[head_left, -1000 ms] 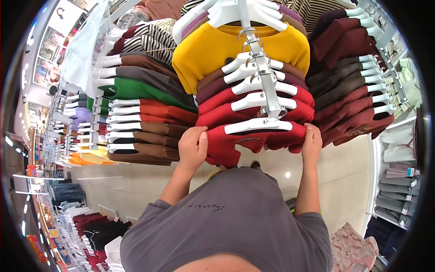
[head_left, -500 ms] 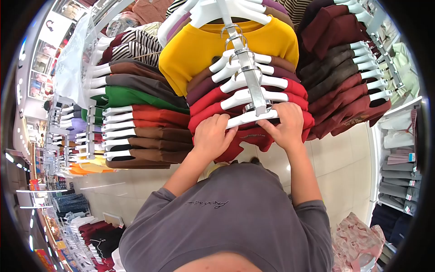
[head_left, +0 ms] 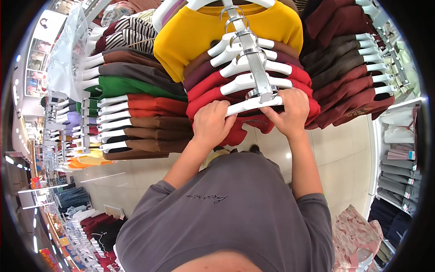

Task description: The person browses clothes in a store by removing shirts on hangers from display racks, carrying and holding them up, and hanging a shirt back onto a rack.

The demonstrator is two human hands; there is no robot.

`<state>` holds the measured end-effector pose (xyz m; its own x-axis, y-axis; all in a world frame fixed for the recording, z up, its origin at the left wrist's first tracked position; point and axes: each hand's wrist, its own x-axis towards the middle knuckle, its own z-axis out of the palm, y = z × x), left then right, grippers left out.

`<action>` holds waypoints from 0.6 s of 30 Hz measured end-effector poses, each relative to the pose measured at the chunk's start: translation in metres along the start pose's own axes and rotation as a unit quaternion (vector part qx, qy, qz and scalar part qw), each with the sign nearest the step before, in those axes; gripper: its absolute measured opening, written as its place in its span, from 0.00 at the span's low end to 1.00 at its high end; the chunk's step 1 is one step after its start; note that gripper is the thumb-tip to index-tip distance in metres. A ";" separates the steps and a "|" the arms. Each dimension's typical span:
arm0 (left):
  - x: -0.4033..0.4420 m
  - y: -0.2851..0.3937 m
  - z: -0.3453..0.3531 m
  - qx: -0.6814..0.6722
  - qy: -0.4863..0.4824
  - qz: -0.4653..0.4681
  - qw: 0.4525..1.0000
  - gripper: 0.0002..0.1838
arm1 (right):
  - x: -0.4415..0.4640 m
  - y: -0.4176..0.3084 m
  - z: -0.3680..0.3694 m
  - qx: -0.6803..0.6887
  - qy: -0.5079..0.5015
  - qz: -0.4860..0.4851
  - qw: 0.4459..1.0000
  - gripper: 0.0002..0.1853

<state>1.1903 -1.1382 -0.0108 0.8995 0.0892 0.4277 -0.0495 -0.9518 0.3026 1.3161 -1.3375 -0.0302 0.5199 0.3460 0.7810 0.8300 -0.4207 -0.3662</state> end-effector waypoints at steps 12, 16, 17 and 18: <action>-0.014 -0.006 0.001 -0.001 -0.006 -0.024 1.000 0.13 | -0.006 0.003 -0.003 -0.012 -0.014 -0.003 1.000 0.26; -0.016 -0.007 0.001 -0.002 -0.005 -0.026 1.000 0.14 | -0.006 0.002 -0.005 -0.020 -0.016 -0.012 1.000 0.27; -0.016 -0.008 0.002 -0.002 0.004 -0.022 1.000 0.14 | -0.006 0.002 -0.005 -0.019 -0.018 -0.013 1.000 0.27; -0.017 -0.008 0.002 -0.003 0.013 -0.018 1.000 0.14 | -0.006 0.002 -0.006 -0.022 -0.019 -0.013 0.999 0.27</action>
<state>1.1763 -1.1328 -0.0221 0.8890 0.1311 0.4388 -0.0203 -0.9460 0.3236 1.3136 -1.3454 -0.0331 0.5054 0.3885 0.7705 0.8346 -0.4468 -0.3222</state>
